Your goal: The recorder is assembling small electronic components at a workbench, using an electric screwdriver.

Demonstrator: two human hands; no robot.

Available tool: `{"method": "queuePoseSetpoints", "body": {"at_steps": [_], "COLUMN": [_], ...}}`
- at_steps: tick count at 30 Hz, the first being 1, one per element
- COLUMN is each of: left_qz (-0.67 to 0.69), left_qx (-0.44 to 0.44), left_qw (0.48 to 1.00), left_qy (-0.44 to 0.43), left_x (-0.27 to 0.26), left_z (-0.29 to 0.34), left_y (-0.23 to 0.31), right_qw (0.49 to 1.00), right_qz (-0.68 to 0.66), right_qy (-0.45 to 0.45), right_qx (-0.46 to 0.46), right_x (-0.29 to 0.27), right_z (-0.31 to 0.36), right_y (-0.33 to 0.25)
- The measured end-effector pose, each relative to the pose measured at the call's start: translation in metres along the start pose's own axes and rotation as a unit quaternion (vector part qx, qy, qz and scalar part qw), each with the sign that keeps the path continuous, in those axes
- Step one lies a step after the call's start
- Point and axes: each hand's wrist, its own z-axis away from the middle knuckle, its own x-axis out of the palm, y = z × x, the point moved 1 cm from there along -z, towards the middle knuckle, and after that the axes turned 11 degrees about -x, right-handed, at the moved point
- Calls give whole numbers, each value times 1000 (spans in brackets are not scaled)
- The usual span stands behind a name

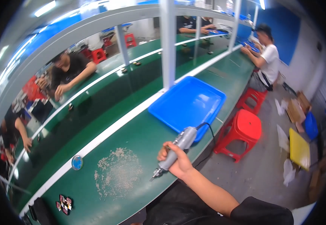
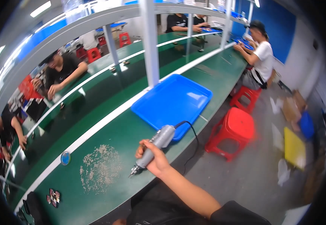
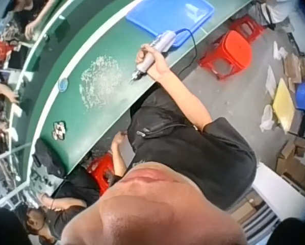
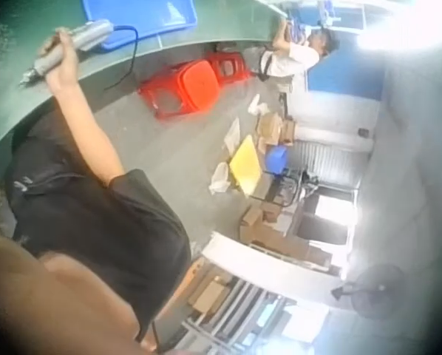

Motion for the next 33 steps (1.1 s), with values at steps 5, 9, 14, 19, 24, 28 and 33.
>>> {"method": "queuePoseSetpoints", "body": {"at_steps": [5,9,14,19,24,28,33], "left_qz": [-194,-134,-238,-336,-209,-121,-90], "left_qx": [48,197,416,609,775,815,810], "left_qw": [976,966,853,674,550,528,575], "left_qy": [-90,-104,-206,-247,-232,-206,-72], "left_x": [-119,-198,-258,-278,-289,-301,-310], "left_z": [102,191,227,258,247,240,230], "left_y": [99,228,316,387,391,380,365], "right_qw": [996,994,988,980,971,959,978], "right_qz": [-81,-103,-100,9,176,210,157], "right_qy": [-27,-27,-113,-196,-150,-142,-100], "right_qx": [-24,-16,-43,-36,61,127,100], "right_x": [-6,-2,50,124,103,79,63], "right_z": [-8,-17,-33,-74,-133,-161,-180], "right_y": [-21,-28,-23,-8,37,63,61]}}
